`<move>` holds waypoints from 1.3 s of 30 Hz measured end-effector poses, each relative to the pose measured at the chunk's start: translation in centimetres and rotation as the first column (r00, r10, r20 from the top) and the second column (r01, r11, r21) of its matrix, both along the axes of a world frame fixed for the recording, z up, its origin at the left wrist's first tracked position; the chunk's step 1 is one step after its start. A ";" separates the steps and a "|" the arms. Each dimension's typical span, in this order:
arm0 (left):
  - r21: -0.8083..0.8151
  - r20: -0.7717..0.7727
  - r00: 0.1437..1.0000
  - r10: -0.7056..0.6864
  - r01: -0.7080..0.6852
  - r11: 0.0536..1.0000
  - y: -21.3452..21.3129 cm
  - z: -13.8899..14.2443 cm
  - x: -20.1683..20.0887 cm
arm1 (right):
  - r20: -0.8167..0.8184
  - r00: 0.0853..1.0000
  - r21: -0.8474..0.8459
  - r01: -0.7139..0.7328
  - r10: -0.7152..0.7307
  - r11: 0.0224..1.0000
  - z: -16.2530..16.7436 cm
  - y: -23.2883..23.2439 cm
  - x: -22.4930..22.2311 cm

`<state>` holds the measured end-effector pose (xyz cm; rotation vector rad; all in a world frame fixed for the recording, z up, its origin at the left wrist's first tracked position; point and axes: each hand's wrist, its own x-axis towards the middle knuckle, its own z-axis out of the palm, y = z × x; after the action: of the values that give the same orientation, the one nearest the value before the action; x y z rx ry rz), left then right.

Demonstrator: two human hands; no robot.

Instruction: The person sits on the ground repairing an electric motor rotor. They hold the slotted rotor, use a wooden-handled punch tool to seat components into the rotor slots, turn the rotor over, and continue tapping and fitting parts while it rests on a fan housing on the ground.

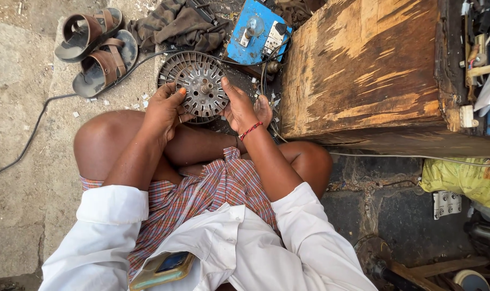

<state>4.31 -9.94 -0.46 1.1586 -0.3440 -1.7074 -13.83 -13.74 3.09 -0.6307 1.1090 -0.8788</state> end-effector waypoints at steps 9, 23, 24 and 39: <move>-0.041 0.068 0.996 0.057 -0.054 0.998 0.9 -0.8 -0.3 | 0.090 0.996 -0.023 0.019 -0.017 1.000 -0.6 0.4 -0.3; -0.068 -0.376 0.921 0.106 -0.141 0.988 2.7 -0.1 -1.4 | 0.108 0.994 0.004 0.031 -0.032 0.999 0.1 2.6 -0.6; -0.039 -0.415 0.900 0.135 -0.166 0.985 2.7 -0.2 -1.3 | 0.106 0.994 -0.002 0.009 -0.009 1.000 0.1 2.7 -0.5; -0.094 -0.534 0.819 0.210 -0.304 0.948 3.3 -1.0 -0.4 | -0.098 0.988 -0.096 -0.131 0.122 0.987 -0.6 6.6 1.2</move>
<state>3.92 -6.65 -1.48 0.5462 0.0053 -1.6327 -12.63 -7.10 2.50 -0.8245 1.0982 -0.8068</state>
